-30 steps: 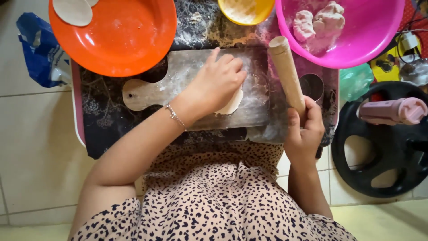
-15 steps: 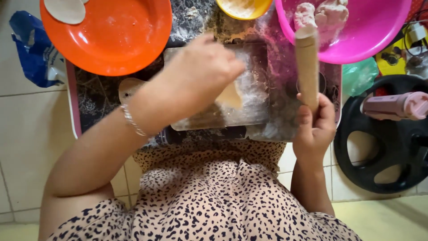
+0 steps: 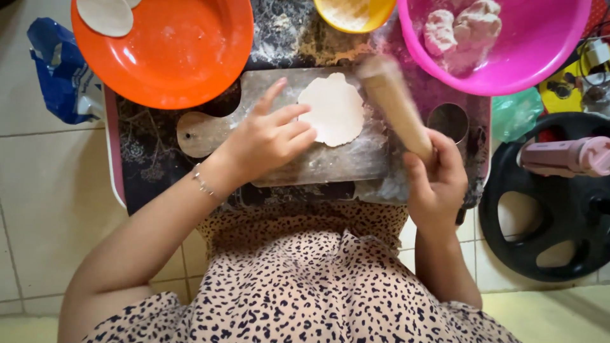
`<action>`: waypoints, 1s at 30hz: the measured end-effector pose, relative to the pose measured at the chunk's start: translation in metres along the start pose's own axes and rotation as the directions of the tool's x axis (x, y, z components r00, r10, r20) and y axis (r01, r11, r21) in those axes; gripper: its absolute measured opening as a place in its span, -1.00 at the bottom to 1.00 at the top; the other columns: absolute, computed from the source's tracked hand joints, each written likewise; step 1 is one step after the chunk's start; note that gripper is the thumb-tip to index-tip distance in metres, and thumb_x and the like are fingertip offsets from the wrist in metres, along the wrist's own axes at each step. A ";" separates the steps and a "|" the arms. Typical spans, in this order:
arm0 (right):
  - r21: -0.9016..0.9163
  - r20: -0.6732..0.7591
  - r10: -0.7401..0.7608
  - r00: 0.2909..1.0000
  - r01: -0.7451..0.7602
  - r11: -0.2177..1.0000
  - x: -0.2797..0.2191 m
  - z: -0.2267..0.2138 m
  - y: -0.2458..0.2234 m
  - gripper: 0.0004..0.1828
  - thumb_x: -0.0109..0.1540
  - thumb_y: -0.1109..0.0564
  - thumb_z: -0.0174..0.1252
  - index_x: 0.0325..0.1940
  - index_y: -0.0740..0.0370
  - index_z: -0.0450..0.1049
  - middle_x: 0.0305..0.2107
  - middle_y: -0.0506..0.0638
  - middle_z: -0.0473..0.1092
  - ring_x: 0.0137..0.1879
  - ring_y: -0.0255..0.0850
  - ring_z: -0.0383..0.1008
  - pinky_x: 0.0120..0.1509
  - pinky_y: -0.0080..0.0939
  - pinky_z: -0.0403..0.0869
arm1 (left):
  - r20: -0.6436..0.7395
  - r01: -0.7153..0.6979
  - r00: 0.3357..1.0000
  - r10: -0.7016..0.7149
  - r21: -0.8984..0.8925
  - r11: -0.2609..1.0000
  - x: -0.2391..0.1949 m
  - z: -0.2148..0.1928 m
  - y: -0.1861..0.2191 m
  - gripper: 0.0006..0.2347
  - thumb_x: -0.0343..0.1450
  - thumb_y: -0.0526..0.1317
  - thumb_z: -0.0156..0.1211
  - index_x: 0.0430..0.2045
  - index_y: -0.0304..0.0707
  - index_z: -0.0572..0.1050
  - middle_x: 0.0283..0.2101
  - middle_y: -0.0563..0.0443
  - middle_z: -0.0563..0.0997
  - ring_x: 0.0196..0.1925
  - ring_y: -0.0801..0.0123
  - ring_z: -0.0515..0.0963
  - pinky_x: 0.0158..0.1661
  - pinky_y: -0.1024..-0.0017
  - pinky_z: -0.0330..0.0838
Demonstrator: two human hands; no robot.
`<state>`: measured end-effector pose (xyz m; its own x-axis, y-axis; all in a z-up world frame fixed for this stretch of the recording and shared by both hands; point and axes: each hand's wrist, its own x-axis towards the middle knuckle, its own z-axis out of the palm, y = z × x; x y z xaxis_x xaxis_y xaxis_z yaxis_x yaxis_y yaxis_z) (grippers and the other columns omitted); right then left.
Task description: Rolling out dough with a rolling pin, cutting it into circles with a metal ring, and folding the edges of the dough pieces.
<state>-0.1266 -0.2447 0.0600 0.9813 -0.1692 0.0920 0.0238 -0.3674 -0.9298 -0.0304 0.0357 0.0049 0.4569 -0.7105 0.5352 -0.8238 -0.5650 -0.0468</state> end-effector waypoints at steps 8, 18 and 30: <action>-0.307 0.270 -0.490 0.829 0.557 0.772 0.071 0.036 0.034 -0.56 0.15 0.27 0.45 0.10 0.29 0.54 0.00 0.15 0.44 0.15 0.12 0.41 0.31 0.06 0.35 | -0.451 0.160 0.858 -0.246 -0.220 0.962 -0.013 -0.002 -0.017 -0.83 0.44 -0.14 0.14 -0.36 -0.15 0.67 -0.35 0.07 0.65 -0.22 0.22 0.69 0.01 0.08 0.56; -0.473 0.395 -0.365 0.843 0.527 0.706 0.074 0.048 0.004 -0.69 0.35 0.22 0.15 0.15 0.42 0.44 0.24 0.38 0.28 0.31 0.29 0.30 0.37 0.19 0.34 | 0.227 0.676 0.736 -0.638 -0.180 0.715 0.033 0.041 -0.023 -0.54 0.59 -0.08 0.00 0.38 -0.30 0.20 0.50 -0.34 -0.14 0.54 -0.05 -0.29 0.36 -0.40 -0.54; -0.770 0.392 -0.053 0.919 0.359 0.527 0.100 0.068 0.035 -0.32 0.42 -0.03 -0.23 0.55 0.43 0.08 0.47 0.43 -0.04 0.58 0.33 -0.15 0.59 0.22 -0.13 | 0.490 0.659 0.669 -0.560 -0.042 0.751 0.035 0.034 -0.020 -0.33 0.54 -0.16 -0.07 0.54 -0.43 -0.19 0.52 -0.23 -0.48 0.46 0.18 -0.68 0.27 -0.35 -0.81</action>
<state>-0.0144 -0.2120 0.0127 0.9750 0.2222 -0.0061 0.2173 -0.9588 -0.1829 0.0132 0.0082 -0.0041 0.9308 -0.3643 -0.0290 -0.3313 -0.8748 0.3536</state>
